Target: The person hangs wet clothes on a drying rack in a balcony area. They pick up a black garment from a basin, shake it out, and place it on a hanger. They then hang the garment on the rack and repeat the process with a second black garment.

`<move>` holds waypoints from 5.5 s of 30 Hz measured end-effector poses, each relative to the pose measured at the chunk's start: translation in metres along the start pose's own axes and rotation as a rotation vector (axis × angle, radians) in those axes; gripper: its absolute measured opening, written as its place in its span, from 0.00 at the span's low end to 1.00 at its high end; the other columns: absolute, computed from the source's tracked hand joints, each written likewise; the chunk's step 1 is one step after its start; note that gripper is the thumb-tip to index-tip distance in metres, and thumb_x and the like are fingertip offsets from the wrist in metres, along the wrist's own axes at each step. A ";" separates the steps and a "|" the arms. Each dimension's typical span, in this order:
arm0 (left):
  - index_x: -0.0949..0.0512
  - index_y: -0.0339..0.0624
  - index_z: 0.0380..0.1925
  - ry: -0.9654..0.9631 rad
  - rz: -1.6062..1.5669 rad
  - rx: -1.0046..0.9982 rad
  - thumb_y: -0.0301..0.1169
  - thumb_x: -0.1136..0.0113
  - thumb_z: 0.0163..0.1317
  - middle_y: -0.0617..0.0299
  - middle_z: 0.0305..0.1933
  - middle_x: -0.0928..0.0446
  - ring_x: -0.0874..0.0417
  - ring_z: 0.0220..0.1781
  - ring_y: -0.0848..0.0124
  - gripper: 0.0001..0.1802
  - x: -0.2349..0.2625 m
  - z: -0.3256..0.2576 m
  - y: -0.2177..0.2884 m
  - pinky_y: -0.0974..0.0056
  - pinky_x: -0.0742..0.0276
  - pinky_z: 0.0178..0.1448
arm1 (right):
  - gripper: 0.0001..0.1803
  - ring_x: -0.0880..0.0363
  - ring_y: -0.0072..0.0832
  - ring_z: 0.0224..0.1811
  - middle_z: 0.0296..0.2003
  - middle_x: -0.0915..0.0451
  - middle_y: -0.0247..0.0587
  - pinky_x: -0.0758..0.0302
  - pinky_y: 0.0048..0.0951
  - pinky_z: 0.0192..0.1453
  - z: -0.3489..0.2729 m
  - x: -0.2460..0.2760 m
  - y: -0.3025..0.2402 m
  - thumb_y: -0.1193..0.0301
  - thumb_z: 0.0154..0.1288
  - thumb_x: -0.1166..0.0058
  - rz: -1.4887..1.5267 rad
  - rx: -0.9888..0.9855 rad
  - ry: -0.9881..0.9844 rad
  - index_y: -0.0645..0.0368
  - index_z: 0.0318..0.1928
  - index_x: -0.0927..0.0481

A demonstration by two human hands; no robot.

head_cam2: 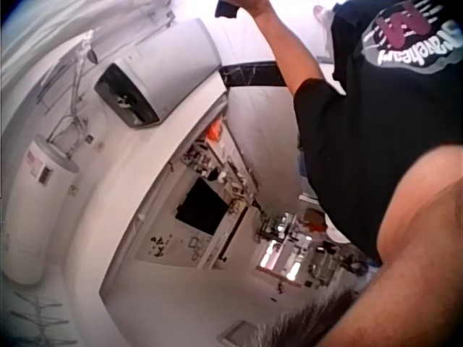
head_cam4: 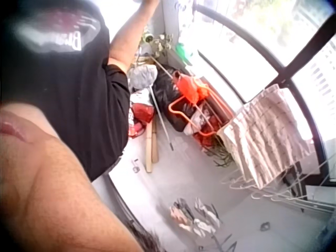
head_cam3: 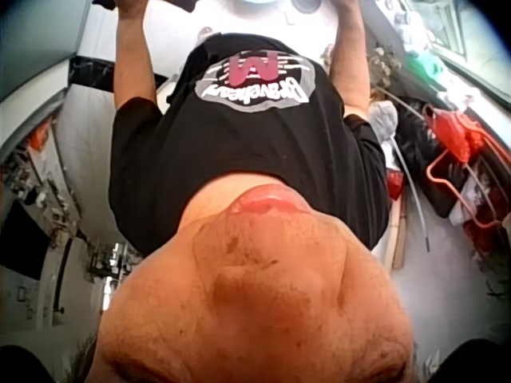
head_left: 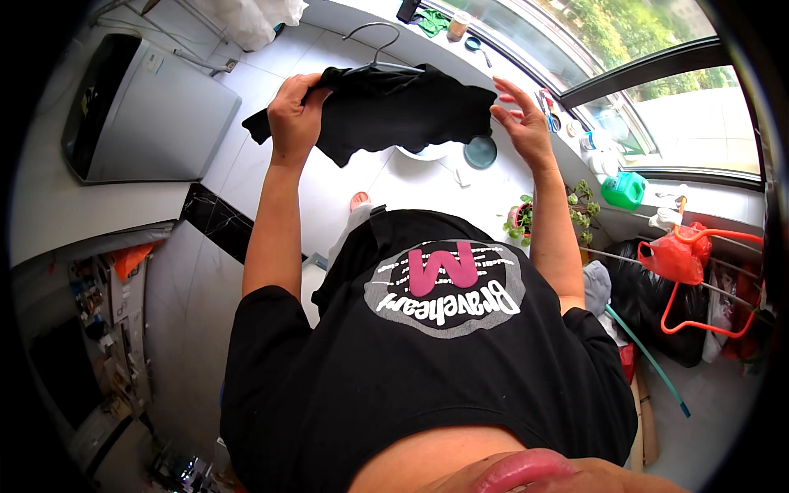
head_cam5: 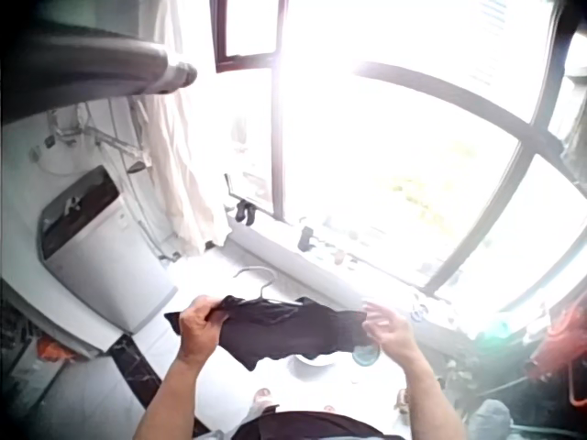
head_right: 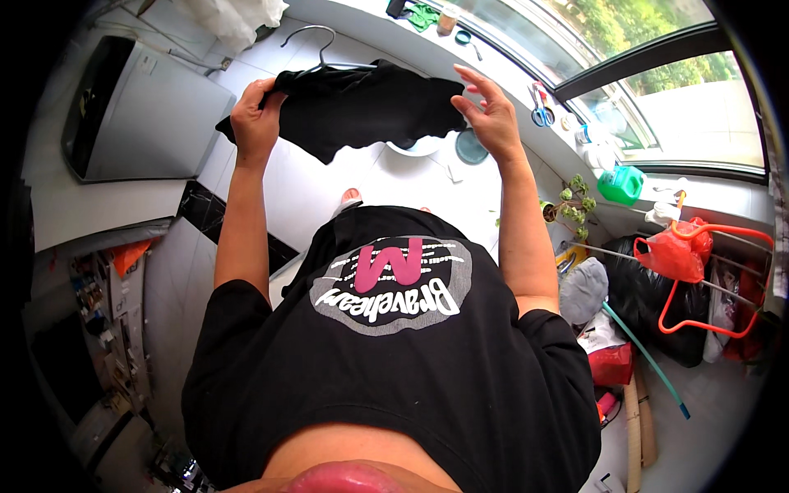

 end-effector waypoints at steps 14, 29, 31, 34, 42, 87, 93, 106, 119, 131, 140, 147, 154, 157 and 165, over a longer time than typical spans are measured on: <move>0.22 0.36 0.31 -0.063 -0.073 -0.022 0.18 0.38 0.47 0.58 0.30 0.22 0.22 0.32 0.66 0.09 -0.008 0.011 0.009 0.68 0.26 0.39 | 0.14 0.25 0.35 0.38 0.34 0.23 0.39 0.28 0.30 0.40 0.016 -0.031 -0.025 0.69 0.54 0.41 -0.278 0.367 0.011 0.54 0.42 0.21; 0.21 0.39 0.36 -0.173 -0.230 0.298 0.26 0.42 0.58 0.66 0.33 0.22 0.26 0.31 0.79 0.06 -0.018 0.007 -0.001 0.77 0.30 0.35 | 0.06 0.27 0.32 0.24 0.25 0.26 0.37 0.31 0.25 0.29 -0.006 -0.015 -0.037 0.75 0.51 0.41 -0.165 0.279 0.144 0.59 0.30 0.25; 0.21 0.39 0.36 -0.174 -0.241 0.253 0.26 0.42 0.58 0.65 0.34 0.22 0.25 0.33 0.78 0.07 -0.018 0.008 -0.001 0.75 0.30 0.37 | 0.06 0.26 0.33 0.24 0.25 0.26 0.37 0.31 0.26 0.29 -0.007 -0.012 -0.040 0.75 0.50 0.41 -0.198 0.277 0.148 0.59 0.30 0.25; 0.22 0.40 0.36 -0.206 -0.342 0.146 0.24 0.42 0.57 0.65 0.37 0.22 0.24 0.36 0.76 0.07 -0.019 0.009 -0.004 0.73 0.29 0.40 | 0.06 0.26 0.35 0.23 0.25 0.26 0.37 0.31 0.26 0.28 -0.009 -0.008 -0.045 0.76 0.50 0.41 -0.230 0.304 0.166 0.59 0.29 0.25; 0.23 0.37 0.38 -0.419 -0.531 0.326 0.29 0.42 0.54 0.60 0.35 0.22 0.23 0.41 0.74 0.12 -0.017 0.004 0.011 0.73 0.29 0.47 | 0.06 0.25 0.35 0.23 0.24 0.25 0.37 0.30 0.27 0.28 -0.017 -0.008 -0.042 0.76 0.48 0.40 -0.272 0.343 0.202 0.59 0.28 0.24; 0.33 0.41 0.20 -0.335 0.231 -0.725 0.21 0.38 0.41 0.61 0.25 0.30 0.27 0.24 0.66 0.11 -0.037 0.030 0.049 0.67 0.29 0.27 | 0.10 0.24 0.34 0.26 0.25 0.25 0.36 0.29 0.28 0.29 -0.040 -0.017 -0.044 0.77 0.41 0.38 -0.360 0.618 0.098 0.58 0.27 0.24; 0.28 0.38 0.33 -0.730 -0.300 0.055 0.21 0.42 0.53 0.62 0.29 0.25 0.23 0.31 0.72 0.08 -0.044 0.009 0.029 0.70 0.25 0.39 | 0.10 0.24 0.33 0.26 0.24 0.25 0.34 0.28 0.29 0.29 -0.037 -0.014 -0.041 0.75 0.40 0.37 -0.358 0.571 0.185 0.56 0.26 0.24; 0.21 0.36 0.35 -1.249 -0.308 0.608 0.35 0.44 0.60 0.69 0.23 0.27 0.32 0.25 0.82 0.13 -0.061 -0.004 0.021 0.75 0.34 0.31 | 0.10 0.25 0.32 0.27 0.25 0.25 0.32 0.30 0.28 0.29 -0.038 -0.021 -0.044 0.73 0.41 0.37 -0.402 0.662 0.116 0.54 0.26 0.24; 0.32 0.37 0.21 -0.450 0.038 -0.263 0.23 0.41 0.51 0.62 0.23 0.34 0.30 0.22 0.74 0.08 -0.069 0.023 0.034 0.70 0.32 0.26 | 0.10 0.26 0.31 0.25 0.23 0.27 0.32 0.31 0.29 0.27 -0.048 -0.036 -0.058 0.73 0.41 0.39 -0.348 0.724 0.022 0.54 0.26 0.26; 0.23 0.37 0.28 -0.930 -0.090 0.475 0.38 0.48 0.62 0.67 0.21 0.27 0.32 0.22 0.79 0.15 -0.024 -0.013 -0.011 0.72 0.36 0.28 | 0.10 0.25 0.33 0.25 0.23 0.25 0.33 0.30 0.30 0.27 -0.047 -0.030 -0.038 0.76 0.39 0.37 -0.367 0.565 0.191 0.56 0.26 0.24; 0.24 0.36 0.27 -0.723 -0.110 0.578 0.34 0.35 0.50 0.65 0.24 0.26 0.29 0.27 0.77 0.13 -0.022 -0.032 -0.014 0.71 0.31 0.33 | 0.10 0.24 0.33 0.26 0.24 0.25 0.33 0.30 0.30 0.28 -0.046 -0.034 -0.032 0.75 0.40 0.37 -0.392 0.516 0.196 0.55 0.26 0.24; 0.26 0.38 0.26 -0.539 -0.346 0.742 0.28 0.35 0.50 0.64 0.25 0.25 0.27 0.27 0.77 0.08 -0.025 -0.028 -0.017 0.74 0.30 0.33 | 0.08 0.24 0.33 0.26 0.24 0.25 0.34 0.29 0.30 0.28 -0.045 -0.032 -0.024 0.74 0.42 0.38 -0.389 0.473 0.183 0.55 0.26 0.23; 0.28 0.38 0.25 -0.383 0.167 0.106 0.23 0.39 0.49 0.57 0.25 0.27 0.24 0.27 0.66 0.07 -0.022 -0.011 -0.004 0.67 0.27 0.33 | 0.06 0.24 0.33 0.26 0.25 0.24 0.34 0.29 0.29 0.27 -0.048 -0.035 -0.014 0.74 0.45 0.39 -0.408 0.389 0.214 0.55 0.26 0.23; 0.31 0.41 0.26 -0.396 0.342 -0.016 0.21 0.47 0.48 0.56 0.29 0.29 0.24 0.31 0.57 0.05 -0.039 -0.024 -0.004 0.59 0.26 0.37 | 0.06 0.24 0.33 0.27 0.25 0.24 0.34 0.29 0.29 0.28 -0.047 -0.035 -0.016 0.74 0.45 0.39 -0.411 0.368 0.230 0.55 0.26 0.23; 0.29 0.41 0.26 -0.204 0.473 0.232 0.24 0.44 0.44 0.59 0.29 0.29 0.24 0.28 0.62 0.07 -0.048 -0.021 -0.005 0.61 0.26 0.34 | 0.07 0.23 0.33 0.27 0.26 0.24 0.34 0.29 0.29 0.27 -0.047 -0.039 -0.016 0.73 0.44 0.39 -0.426 0.365 0.234 0.55 0.26 0.23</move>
Point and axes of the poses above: each hand's wrist, its own z-axis towards the middle knuckle, its own x-axis out of the back of the hand, y = z × x, the point moved 3 cm from there along z, towards the middle knuckle
